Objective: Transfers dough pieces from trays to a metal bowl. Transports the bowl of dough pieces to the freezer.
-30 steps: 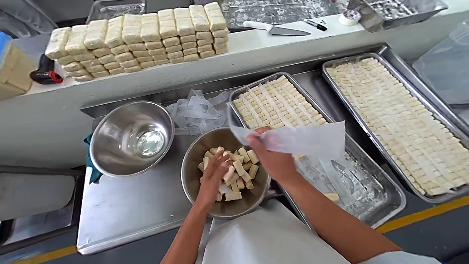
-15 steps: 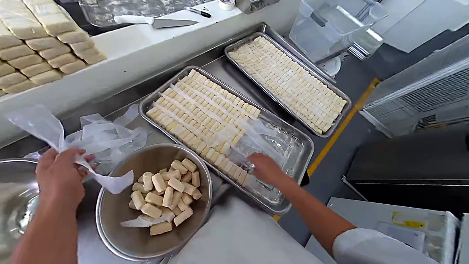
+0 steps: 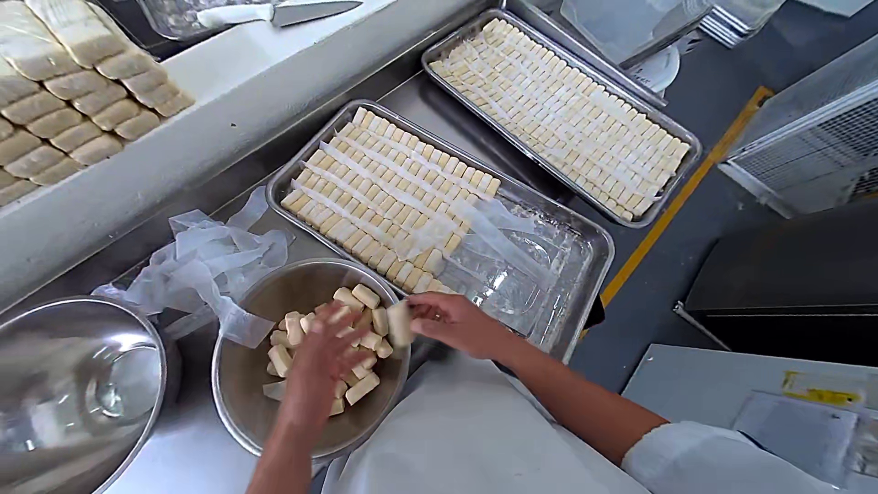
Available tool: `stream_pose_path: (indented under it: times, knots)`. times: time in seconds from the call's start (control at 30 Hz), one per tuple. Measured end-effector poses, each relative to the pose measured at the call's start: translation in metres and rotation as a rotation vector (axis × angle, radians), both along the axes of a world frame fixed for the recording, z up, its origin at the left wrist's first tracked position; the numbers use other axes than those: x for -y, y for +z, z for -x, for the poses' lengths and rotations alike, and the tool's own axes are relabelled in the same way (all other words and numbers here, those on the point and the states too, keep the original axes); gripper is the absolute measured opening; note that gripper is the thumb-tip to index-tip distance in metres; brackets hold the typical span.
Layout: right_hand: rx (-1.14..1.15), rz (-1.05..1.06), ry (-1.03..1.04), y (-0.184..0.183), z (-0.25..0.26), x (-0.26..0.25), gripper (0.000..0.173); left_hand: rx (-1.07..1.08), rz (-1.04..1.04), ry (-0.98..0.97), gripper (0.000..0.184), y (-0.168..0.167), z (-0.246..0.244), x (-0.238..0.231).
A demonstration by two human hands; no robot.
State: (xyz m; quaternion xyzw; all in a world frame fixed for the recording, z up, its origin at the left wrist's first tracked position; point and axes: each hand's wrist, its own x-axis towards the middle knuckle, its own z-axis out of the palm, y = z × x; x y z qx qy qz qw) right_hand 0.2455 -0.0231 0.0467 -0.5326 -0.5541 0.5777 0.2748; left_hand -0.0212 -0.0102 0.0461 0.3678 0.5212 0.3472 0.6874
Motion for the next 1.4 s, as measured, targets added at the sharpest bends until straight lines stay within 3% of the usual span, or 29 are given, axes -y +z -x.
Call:
stream_pose_path:
  times: [0.1,0.2,0.33,0.43,0.5,0.57,0.67,0.73,0.87,1.0,1.2,1.27,1.33,1.4]
  knots:
    - [0.34,-0.114,0.06,-0.018,-0.009,-0.015,0.047,0.09,0.191,0.145,0.046,-0.01,0.002,0.02]
    - [0.699,0.041,0.103,-0.067,-0.048,-0.021,0.063,0.01,0.093,0.381,0.031,-0.003,0.033,0.019]
    - [0.705,0.176,0.099,-0.093,-0.046,-0.014,0.083,-0.18,-0.056,0.565,0.027,0.019,0.081,-0.019]
    - [0.621,0.222,0.053,-0.102,-0.046,-0.024,0.083,-0.145,-0.055,0.655,0.033,0.027,0.107,-0.069]
    - [0.554,0.265,0.058,-0.105,-0.048,-0.031,0.079,-0.07,-0.054,0.67,0.047,0.027,0.116,-0.097]
    - [0.502,0.297,0.032,-0.107,-0.049,-0.032,0.073,-0.143,-0.079,0.626,0.058,0.018,0.126,-0.113]
    - [0.515,0.25,0.013,-0.108,-0.051,-0.026,0.065,-0.716,-0.13,0.354,0.085,0.003,0.139,-0.109]
    - [0.597,0.199,0.046,-0.105,-0.051,-0.02,0.067,-0.962,-0.052,0.163,0.085,-0.012,0.146,-0.101]
    - [0.684,0.205,0.123,-0.098,-0.049,-0.018,0.068,-0.848,0.022,0.116,0.053,-0.035,0.145,-0.097]
    - [0.705,0.223,0.162,-0.093,-0.046,-0.022,0.064,-0.836,-0.054,0.106,0.037,-0.029,0.145,-0.102]
    - [0.644,0.178,0.123,-0.093,-0.052,-0.014,0.065,-1.111,-0.419,0.261,0.033,0.013,0.161,-0.118]
    - [0.634,0.178,0.105,-0.093,-0.053,-0.009,0.066,-1.218,-0.382,0.074,0.037,0.003,0.173,-0.135]
    - [0.601,0.177,0.065,-0.092,-0.055,-0.003,0.065,-1.299,-0.204,-0.187,0.039,-0.019,0.179,-0.155]
    - [0.539,0.133,-0.021,-0.086,-0.059,0.005,0.058,-1.32,-0.143,-0.264,0.043,-0.027,0.175,-0.176]
